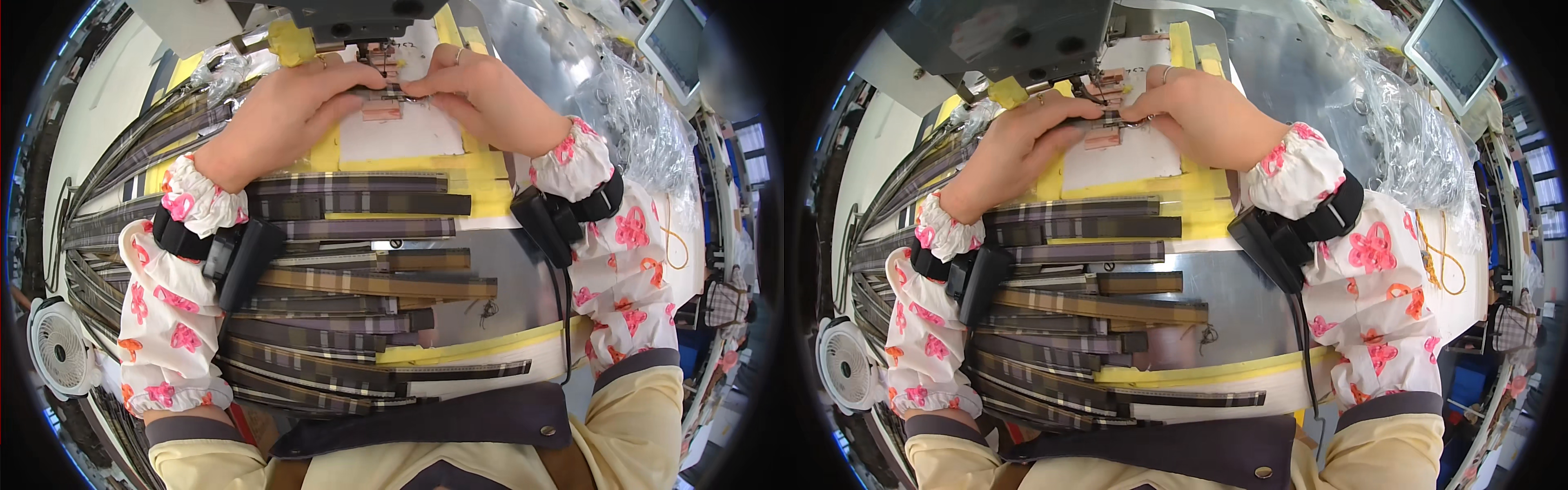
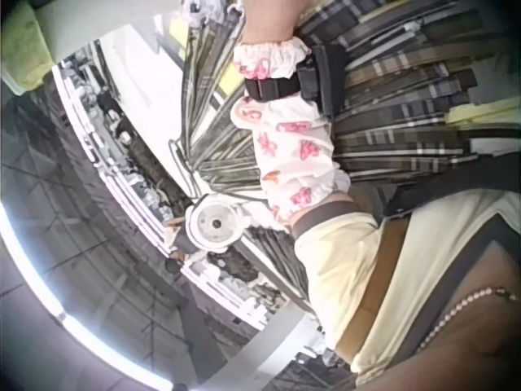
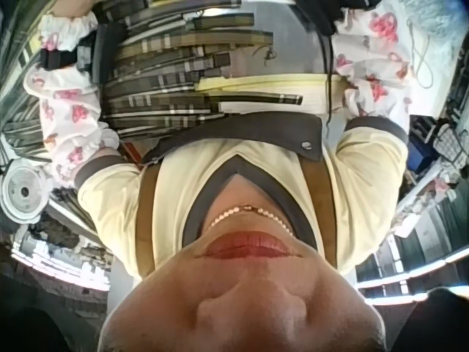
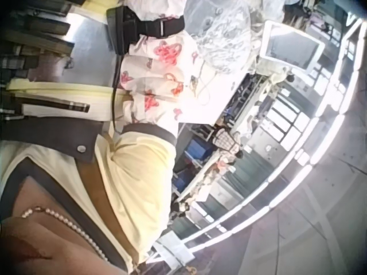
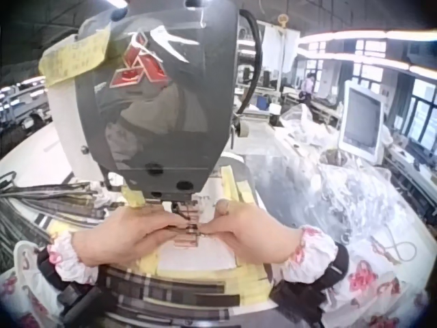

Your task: Sewing and assembling fabric or leather straps using an industrial sewing machine.

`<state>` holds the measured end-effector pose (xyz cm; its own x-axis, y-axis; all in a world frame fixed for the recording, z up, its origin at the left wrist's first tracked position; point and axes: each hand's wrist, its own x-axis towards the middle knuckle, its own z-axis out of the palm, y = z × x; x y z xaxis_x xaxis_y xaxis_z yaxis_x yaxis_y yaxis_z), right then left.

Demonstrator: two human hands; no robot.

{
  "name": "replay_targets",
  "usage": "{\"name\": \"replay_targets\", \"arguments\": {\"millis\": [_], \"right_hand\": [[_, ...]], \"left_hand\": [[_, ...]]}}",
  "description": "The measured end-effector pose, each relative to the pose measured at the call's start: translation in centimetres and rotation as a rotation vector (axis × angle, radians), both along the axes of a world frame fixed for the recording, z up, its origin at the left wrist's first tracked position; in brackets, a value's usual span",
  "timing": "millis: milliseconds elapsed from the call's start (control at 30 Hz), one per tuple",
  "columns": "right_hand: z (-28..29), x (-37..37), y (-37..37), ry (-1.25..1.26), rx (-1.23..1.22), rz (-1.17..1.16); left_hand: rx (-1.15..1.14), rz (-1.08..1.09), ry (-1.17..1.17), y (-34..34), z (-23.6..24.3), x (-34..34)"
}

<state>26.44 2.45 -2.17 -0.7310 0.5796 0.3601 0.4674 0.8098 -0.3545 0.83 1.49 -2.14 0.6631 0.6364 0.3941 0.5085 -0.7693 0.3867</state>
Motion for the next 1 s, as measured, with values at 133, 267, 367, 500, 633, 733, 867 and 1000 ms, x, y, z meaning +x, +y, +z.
{"name": "replay_targets", "arguments": {"millis": [133,267,367,500,633,733,867,1000], "right_hand": [[0.16,0.08,0.14,-0.005,0.000,0.009],[0.15,0.10,-0.03,-0.017,0.000,0.001],[0.29,-0.10,0.11,-0.016,0.014,0.018],[0.16,-0.10,0.13,-0.007,0.011,0.007],[0.41,0.12,0.01,0.012,-0.011,-0.009],[0.42,-0.10,0.17,-0.005,0.006,0.020],[0.44,-0.11,-0.15,-0.001,-0.001,-0.051],[0.49,-0.23,-0.46,-0.030,0.002,-0.013]], "left_hand": [[-0.052,0.005,-0.021,0.04,0.19,0.02],[-0.023,-0.032,-0.016,0.04,0.01,0.04],[-0.026,-0.021,-0.001,-0.21,0.37,-0.08],[-0.004,0.016,0.084,-0.45,0.28,0.16],[0.036,0.032,0.137,-0.30,0.50,0.58],[0.019,0.058,0.170,-0.24,0.45,0.34],[0.018,0.052,0.206,-0.23,0.57,0.66],[0.072,0.068,0.221,-0.26,0.33,0.49]]}}
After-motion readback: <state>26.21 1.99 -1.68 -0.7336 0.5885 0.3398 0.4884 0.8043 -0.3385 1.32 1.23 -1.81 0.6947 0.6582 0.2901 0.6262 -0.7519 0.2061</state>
